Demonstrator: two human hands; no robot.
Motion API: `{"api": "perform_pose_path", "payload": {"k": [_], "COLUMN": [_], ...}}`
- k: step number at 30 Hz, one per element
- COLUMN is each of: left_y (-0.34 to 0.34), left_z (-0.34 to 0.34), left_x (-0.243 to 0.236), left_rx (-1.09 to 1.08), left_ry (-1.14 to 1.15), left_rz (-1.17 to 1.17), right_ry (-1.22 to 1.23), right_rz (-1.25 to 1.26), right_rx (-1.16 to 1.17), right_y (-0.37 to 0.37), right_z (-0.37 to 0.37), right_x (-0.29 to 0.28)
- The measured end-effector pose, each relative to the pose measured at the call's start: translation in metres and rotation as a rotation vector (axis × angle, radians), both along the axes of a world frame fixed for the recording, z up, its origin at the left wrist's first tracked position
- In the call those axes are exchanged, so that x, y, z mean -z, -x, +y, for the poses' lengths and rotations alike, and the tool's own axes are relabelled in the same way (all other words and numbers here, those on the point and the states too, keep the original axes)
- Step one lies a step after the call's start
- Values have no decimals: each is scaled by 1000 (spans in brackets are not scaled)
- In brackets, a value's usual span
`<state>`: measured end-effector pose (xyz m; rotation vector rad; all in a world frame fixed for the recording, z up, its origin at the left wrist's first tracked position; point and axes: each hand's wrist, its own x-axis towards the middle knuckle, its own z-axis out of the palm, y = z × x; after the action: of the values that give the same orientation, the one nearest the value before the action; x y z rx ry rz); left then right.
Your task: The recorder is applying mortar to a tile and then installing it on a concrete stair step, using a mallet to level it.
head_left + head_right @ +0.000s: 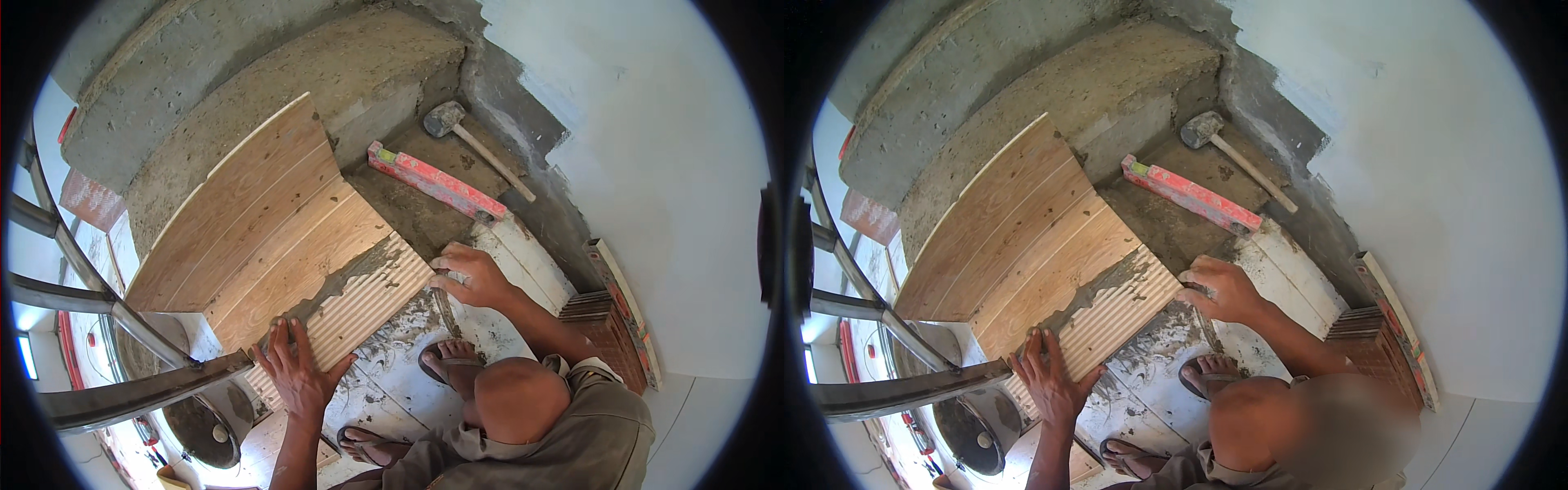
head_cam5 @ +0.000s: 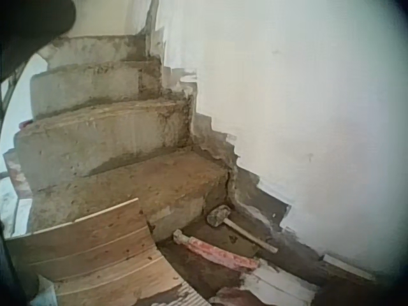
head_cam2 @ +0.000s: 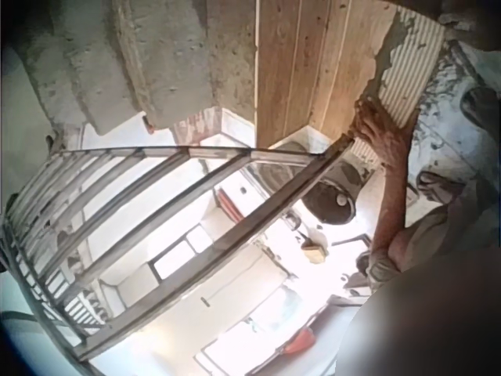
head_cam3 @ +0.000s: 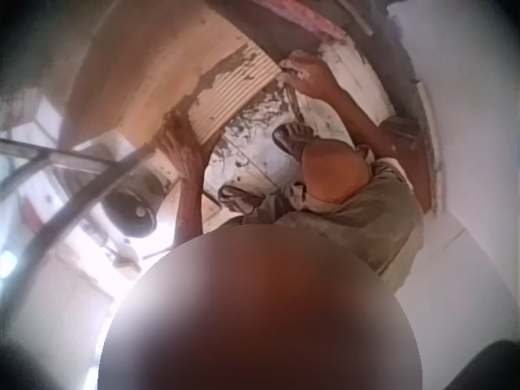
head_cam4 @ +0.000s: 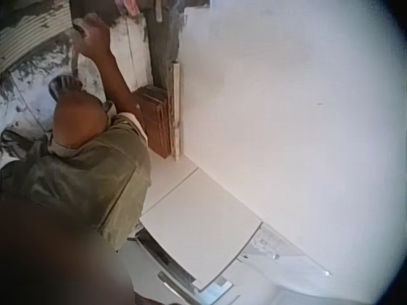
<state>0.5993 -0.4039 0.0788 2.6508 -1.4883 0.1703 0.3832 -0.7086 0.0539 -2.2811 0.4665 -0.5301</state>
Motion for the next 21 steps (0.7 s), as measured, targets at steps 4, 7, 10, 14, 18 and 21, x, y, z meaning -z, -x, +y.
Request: {"api": "perform_pose_path", "payload": {"k": [4, 7, 10, 14, 18, 21], "left_y": [-1, 0, 0, 2, -4, -6], "left_z": [1, 0, -3, -7, -2, 1], "left_x": [-2, -4, -4, -7, -6, -1], "left_rx": [9, 2, 6, -5, -23, -18], "left_ry": [1, 14, 24, 12, 35, 105], "left_rz": [-3, 21, 28, 47, 74, 168], "right_ry": [-9, -76, -189, -457, -515, -508], "right_rz": [1, 6, 22, 52, 89, 0], "right_rx": [-32, -30, 13, 94, 39, 57], "right_y": [-1, -1, 1, 2, -5, -6], "right_z": [0, 2, 6, 7, 5, 8], "right_x": [2, 3, 1, 1, 8, 13]}}
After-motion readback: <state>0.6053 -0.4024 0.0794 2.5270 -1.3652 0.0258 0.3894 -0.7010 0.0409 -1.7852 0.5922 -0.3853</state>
